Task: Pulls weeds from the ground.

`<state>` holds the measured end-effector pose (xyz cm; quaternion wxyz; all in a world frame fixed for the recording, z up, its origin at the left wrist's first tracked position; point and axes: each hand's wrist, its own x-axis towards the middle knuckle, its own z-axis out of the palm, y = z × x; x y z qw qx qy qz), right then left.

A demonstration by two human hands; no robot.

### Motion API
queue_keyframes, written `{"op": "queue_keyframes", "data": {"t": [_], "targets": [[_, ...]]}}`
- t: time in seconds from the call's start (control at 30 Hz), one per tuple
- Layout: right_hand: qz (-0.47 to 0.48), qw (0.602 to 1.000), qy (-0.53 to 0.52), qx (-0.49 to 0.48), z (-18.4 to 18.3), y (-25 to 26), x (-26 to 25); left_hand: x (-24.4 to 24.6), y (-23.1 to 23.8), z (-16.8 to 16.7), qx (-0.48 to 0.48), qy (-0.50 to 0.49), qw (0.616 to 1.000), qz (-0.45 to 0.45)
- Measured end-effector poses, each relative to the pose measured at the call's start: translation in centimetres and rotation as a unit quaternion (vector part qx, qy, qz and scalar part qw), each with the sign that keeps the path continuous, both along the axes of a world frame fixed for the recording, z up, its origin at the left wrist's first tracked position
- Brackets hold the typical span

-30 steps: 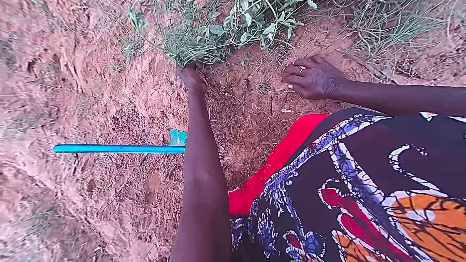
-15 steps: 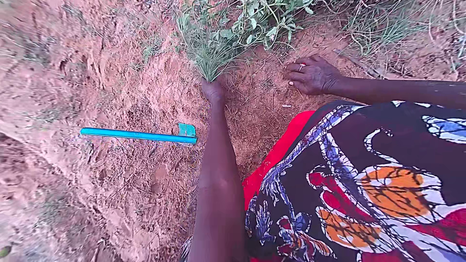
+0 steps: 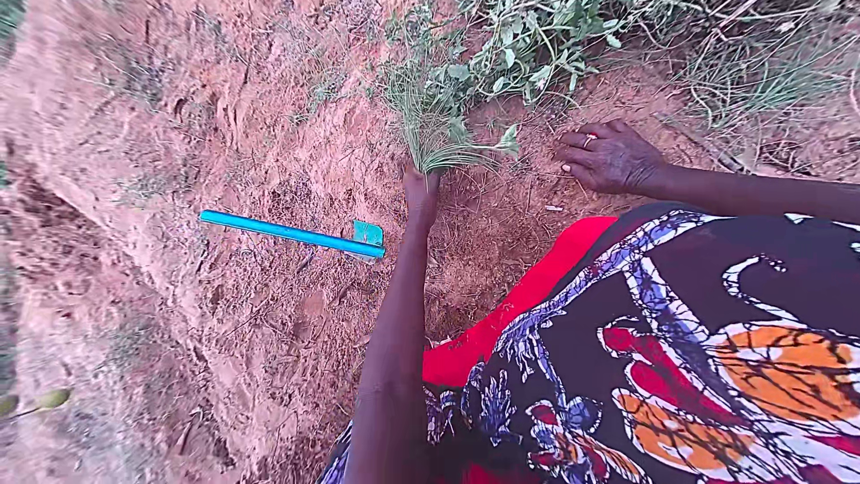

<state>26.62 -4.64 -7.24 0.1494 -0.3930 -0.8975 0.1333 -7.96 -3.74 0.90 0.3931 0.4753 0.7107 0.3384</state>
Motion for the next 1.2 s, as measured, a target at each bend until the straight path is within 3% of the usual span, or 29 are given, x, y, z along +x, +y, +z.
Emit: {"op": "queue_keyframes", "data": {"t": [0.1, 0.27, 0.47, 0.6, 0.67, 0.8, 0.9, 1.0, 1.13, 1.2], "targets": [[-0.001, 1.000, 0.004, 0.001, 0.0, 0.1, 0.0, -2.4, 2.3, 0.9, -0.040, 0.055, 0.996, -0.049], [-0.002, 1.000, 0.006, 0.008, -0.3, 0.1, 0.0, -3.2, 6.7, 0.6, -0.147, 0.276, 0.950, 0.013], [-0.008, 1.000, -0.003, 0.003, -0.2, -0.1, 0.0, -2.9, 11.3, -1.1, -0.231, 0.315, 0.920, 0.023], [-0.013, 1.000, -0.011, -0.016, 0.0, -0.2, 0.0, -3.0, 13.5, -1.3, -0.209, 0.316, 0.923, -0.066], [-0.015, 0.999, -0.014, -0.026, 0.1, -0.1, -0.1, -2.3, 13.9, -0.8, -0.147, 0.313, 0.935, -0.079], [-0.017, 1.000, -0.018, -0.017, -0.1, -0.1, 0.0, -1.8, 14.6, -2.2, 0.007, 0.186, 0.980, -0.064], [-0.016, 0.999, -0.020, -0.020, 0.1, -0.3, -0.1, -1.4, 13.8, -2.6, 0.049, 0.181, 0.982, -0.023], [-0.018, 1.000, -0.015, -0.013, 0.1, -0.2, -0.1, -0.8, 13.7, -4.4, 0.128, 0.153, 0.975, 0.096], [-0.017, 1.000, -0.015, -0.011, -0.1, -0.3, -0.1, -0.2, 14.9, -5.2, 0.047, 0.156, 0.978, 0.127], [-0.017, 1.000, -0.015, -0.013, 0.0, -0.3, -0.1, 0.1, 15.1, -4.2, 0.052, 0.104, 0.984, 0.133]]}}
